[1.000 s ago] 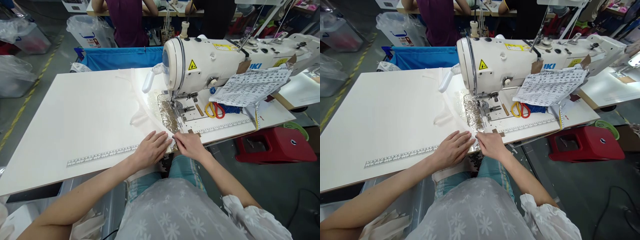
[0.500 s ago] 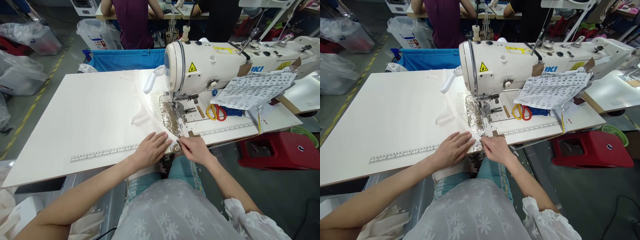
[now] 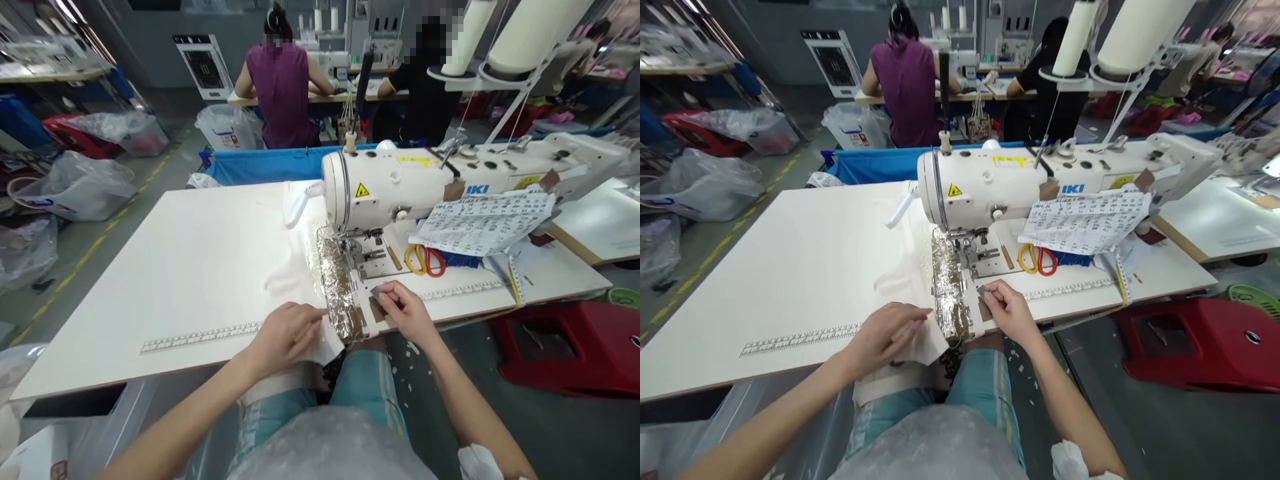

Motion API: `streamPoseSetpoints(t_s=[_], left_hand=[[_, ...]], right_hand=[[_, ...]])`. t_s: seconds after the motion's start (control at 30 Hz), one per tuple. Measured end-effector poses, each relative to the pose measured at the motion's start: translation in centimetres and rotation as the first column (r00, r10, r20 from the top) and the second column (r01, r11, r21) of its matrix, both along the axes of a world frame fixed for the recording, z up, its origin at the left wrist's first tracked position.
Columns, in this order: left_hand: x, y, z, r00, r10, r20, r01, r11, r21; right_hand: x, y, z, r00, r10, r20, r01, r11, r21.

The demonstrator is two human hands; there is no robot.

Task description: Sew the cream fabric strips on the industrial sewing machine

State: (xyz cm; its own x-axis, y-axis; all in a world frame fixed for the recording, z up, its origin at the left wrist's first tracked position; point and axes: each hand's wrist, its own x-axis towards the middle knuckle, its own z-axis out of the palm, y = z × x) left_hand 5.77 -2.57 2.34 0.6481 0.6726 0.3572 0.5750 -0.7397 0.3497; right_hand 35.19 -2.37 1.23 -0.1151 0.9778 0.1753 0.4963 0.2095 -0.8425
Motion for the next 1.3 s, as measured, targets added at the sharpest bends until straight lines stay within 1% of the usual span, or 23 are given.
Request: streamPoseSetpoints(t_s=[0.03, 0.1, 0.2, 0.27, 0.37, 0.4, 0.43, 0.47, 0.5, 0.53, 0.57, 0.63, 0.7, 0.73, 0.8, 0.87, 0.9, 0.93, 1.0, 1.1, 1.17, 1.23, 1.3], left_hand=[[-0.3, 1.0, 0.3, 0.992, 0.122, 0.020, -0.122, 0.992, -0.012], [-1.1, 3.7, 0.7, 0.917, 0.397, 0.031, -0.397, 0.918, 0.008], [-2.2, 7.5, 0.7, 0.779, 0.625, 0.042, -0.626, 0.779, 0.021], [-2.3, 9.2, 0.3, 0.719, 0.694, 0.037, -0.694, 0.720, -0.023], [-1.3, 10.2, -0.5, 0.694, 0.717, 0.064, -0.708, 0.696, -0.120], [-0.8, 10.2, -0.7, 0.695, 0.714, 0.087, -0.698, 0.699, -0.157], [-0.3, 10.0, -0.7, 0.698, 0.707, 0.114, -0.682, 0.704, -0.199], [0.1, 9.6, -0.6, 0.702, 0.698, 0.144, -0.658, 0.712, -0.246], [0.5, 8.9, -0.5, 0.707, 0.685, 0.176, -0.625, 0.721, -0.299], [0.8, 8.0, -0.2, 0.713, 0.670, 0.208, -0.583, 0.731, -0.356], [1.0, 6.9, 0.1, 0.720, 0.651, 0.241, -0.530, 0.740, -0.414], [1.3, 3.8, 0.8, 0.735, 0.606, 0.304, -0.403, 0.752, -0.522], [1.5, 0.0, 1.2, 0.751, 0.558, 0.353, -0.267, 0.746, -0.611], [1.5, -1.9, 1.2, 0.758, 0.536, 0.371, -0.202, 0.734, -0.648], [1.6, -5.5, 0.9, 0.768, 0.506, 0.393, -0.094, 0.695, -0.713], [1.8, -8.3, 0.0, 0.747, 0.517, 0.419, 0.005, 0.626, -0.780], [1.8, -9.3, -0.6, 0.692, 0.564, 0.451, 0.093, 0.550, -0.830], [1.9, -10.0, -1.3, 0.658, 0.599, 0.456, 0.123, 0.512, -0.850], [2.0, -10.6, -2.7, 0.593, 0.665, 0.454, 0.126, 0.480, -0.868], [2.1, -10.2, -4.3, 0.500, 0.731, 0.464, 0.065, 0.503, -0.862], [2.3, -10.1, -4.7, 0.463, 0.740, 0.488, 0.022, 0.541, -0.841], [2.6, -10.6, -4.7, 0.444, 0.726, 0.524, 0.000, 0.585, -0.811], [3.1, -11.5, -4.6, 0.422, 0.707, 0.568, -0.001, 0.627, -0.779]], right_hand=[[0.9, 1.1, 0.4, 0.998, -0.024, 0.053, 0.024, 1.000, 0.012], [2.7, 3.6, 1.3, 0.976, -0.102, 0.190, 0.092, 0.994, 0.058], [4.6, 7.2, 2.6, 0.891, -0.251, 0.378, 0.224, 0.968, 0.115], [5.0, 8.7, 3.0, 0.823, -0.293, 0.486, 0.282, 0.954, 0.098], [4.7, 8.9, 2.8, 0.747, -0.365, 0.556, 0.340, 0.928, 0.154], [4.4, 8.5, 2.5, 0.756, -0.395, 0.522, 0.339, 0.918, 0.204], [3.9, 7.9, 2.3, 0.793, -0.397, 0.461, 0.320, 0.917, 0.239], [3.3, 7.2, 2.0, 0.853, -0.359, 0.378, 0.280, 0.927, 0.249], [2.5, 6.4, 1.7, 0.921, -0.274, 0.278, 0.215, 0.950, 0.225], [1.5, 5.5, 1.5, 0.974, -0.155, 0.166, 0.127, 0.977, 0.170], [0.4, 4.6, 1.2, 0.999, -0.030, 0.038, 0.026, 0.995, 0.101], [-2.4, 2.6, 0.8, 0.963, 0.182, -0.197, -0.197, 0.978, -0.061], [-5.5, 0.9, 0.5, 0.881, 0.285, -0.377, -0.381, 0.900, -0.211], [-6.9, 0.2, 0.4, 0.847, 0.302, -0.437, -0.438, 0.862, -0.253], [-9.2, -0.9, 0.2, 0.808, 0.277, -0.521, -0.461, 0.847, -0.266], [-10.6, -1.9, 0.1, 0.790, 0.238, -0.566, -0.435, 0.867, -0.242], [-11.0, -2.3, -0.1, 0.784, 0.232, -0.576, -0.428, 0.874, -0.230], [-11.3, -2.8, -0.3, 0.779, 0.239, -0.579, -0.433, 0.874, -0.222], [-11.6, -3.8, -0.9, 0.770, 0.275, -0.575, -0.468, 0.857, -0.216], [-12.1, -5.3, -2.3, 0.753, 0.296, -0.588, -0.514, 0.822, -0.244], [-12.5, -6.3, -3.2, 0.745, 0.294, -0.599, -0.534, 0.801, -0.271], [-13.0, -7.2, -3.8, 0.753, 0.279, -0.595, -0.521, 0.806, -0.282], [-13.3, -8.1, -3.9, 0.782, 0.243, -0.574, -0.465, 0.841, -0.277]])
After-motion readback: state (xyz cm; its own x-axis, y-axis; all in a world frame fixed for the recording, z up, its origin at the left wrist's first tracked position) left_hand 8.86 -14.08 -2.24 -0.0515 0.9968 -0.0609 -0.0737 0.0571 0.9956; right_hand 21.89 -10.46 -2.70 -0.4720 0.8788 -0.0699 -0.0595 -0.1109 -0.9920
